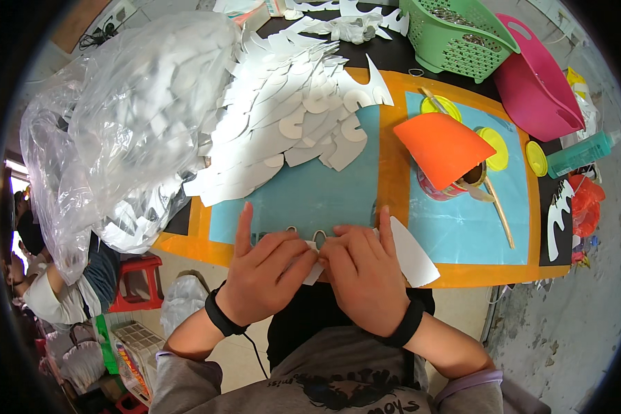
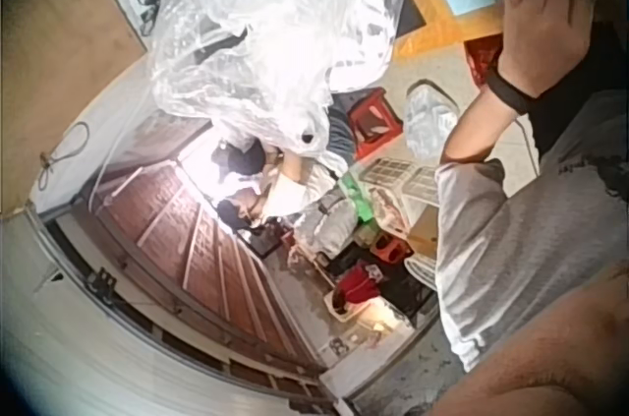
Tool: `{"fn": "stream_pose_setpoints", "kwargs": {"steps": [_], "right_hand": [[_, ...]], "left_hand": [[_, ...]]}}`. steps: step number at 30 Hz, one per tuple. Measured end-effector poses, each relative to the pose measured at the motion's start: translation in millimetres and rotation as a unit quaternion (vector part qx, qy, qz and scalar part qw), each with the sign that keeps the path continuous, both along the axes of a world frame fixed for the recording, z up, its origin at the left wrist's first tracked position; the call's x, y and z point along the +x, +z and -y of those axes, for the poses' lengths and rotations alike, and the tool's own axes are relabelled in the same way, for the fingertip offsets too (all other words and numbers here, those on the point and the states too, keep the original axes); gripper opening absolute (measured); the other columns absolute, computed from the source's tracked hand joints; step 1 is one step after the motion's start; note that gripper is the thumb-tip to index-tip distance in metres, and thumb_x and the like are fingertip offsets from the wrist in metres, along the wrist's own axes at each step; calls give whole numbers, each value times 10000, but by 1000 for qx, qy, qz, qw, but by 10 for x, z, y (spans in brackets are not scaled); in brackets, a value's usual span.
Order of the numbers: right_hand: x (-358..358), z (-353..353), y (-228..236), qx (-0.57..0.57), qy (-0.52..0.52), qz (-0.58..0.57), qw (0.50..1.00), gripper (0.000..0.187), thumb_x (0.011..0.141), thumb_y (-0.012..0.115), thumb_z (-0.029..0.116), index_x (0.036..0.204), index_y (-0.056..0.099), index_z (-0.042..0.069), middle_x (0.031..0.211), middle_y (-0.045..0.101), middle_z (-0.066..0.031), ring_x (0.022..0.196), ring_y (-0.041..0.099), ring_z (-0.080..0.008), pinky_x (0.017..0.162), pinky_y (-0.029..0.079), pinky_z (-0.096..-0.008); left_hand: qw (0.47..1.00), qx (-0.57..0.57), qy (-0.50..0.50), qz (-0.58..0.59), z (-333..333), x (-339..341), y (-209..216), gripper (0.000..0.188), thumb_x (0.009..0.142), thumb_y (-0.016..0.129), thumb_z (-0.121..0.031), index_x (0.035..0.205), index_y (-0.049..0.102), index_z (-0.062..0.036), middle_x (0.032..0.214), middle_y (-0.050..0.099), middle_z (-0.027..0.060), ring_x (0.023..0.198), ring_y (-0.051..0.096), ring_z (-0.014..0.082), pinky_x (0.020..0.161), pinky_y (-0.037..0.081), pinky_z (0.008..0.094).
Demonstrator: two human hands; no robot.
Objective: The recorder applies glue to small white material pieces and inserts metal eyelet rings.
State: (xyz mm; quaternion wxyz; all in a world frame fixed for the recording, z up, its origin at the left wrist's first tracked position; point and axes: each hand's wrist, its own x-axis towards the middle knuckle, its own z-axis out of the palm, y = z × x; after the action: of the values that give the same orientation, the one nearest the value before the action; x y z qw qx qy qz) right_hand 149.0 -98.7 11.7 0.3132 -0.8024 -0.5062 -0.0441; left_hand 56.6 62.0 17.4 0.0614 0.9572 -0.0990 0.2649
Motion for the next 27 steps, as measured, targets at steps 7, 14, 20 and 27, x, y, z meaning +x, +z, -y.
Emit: {"fn": "stream_pose_setpoints", "kwargs": {"steps": [7, 14, 20, 27], "right_hand": [[4, 6, 95, 44, 6, -58, 997, 256, 756, 736, 51, 982, 621, 83, 921, 613, -33, 987, 628, -255, 1110, 232, -626], [-3, -20, -3, 61, -8, -15, 998, 269, 725, 764, 78, 958, 629, 65, 887, 612, -38, 951, 648, -236, 1084, 256, -663], [-48, 17, -83, 42, -12, 88, 995, 182, 742, 696, 76, 915, 647, 47, 958, 636, -58, 1007, 648, -235, 1044, 273, -721], [-86, 193, 2, -50, 37, 94, 994, 291, 785, 685, 190, 1049, 664, 70, 1179, 597, -100, 1165, 577, -289, 1033, 244, -744]], "left_hand": [[998, -43, -5, -36, -51, 38, -27, 124, 766, 684, -91, 884, 657, -66, 884, 621, 38, 909, 624, 194, 1126, 222, 643], [998, -47, -9, -43, -58, 53, -19, 127, 766, 691, -93, 881, 652, -56, 899, 631, 54, 920, 626, 201, 1126, 212, 647], [999, -26, -21, -33, -80, 0, -14, 129, 796, 635, -102, 912, 643, -47, 910, 600, 34, 944, 611, 175, 1113, 265, 635], [995, 67, -42, -60, -125, -244, -86, 330, 787, 682, -296, 1059, 699, -110, 1119, 646, 12, 1114, 569, 184, 1122, 123, 686]]}}
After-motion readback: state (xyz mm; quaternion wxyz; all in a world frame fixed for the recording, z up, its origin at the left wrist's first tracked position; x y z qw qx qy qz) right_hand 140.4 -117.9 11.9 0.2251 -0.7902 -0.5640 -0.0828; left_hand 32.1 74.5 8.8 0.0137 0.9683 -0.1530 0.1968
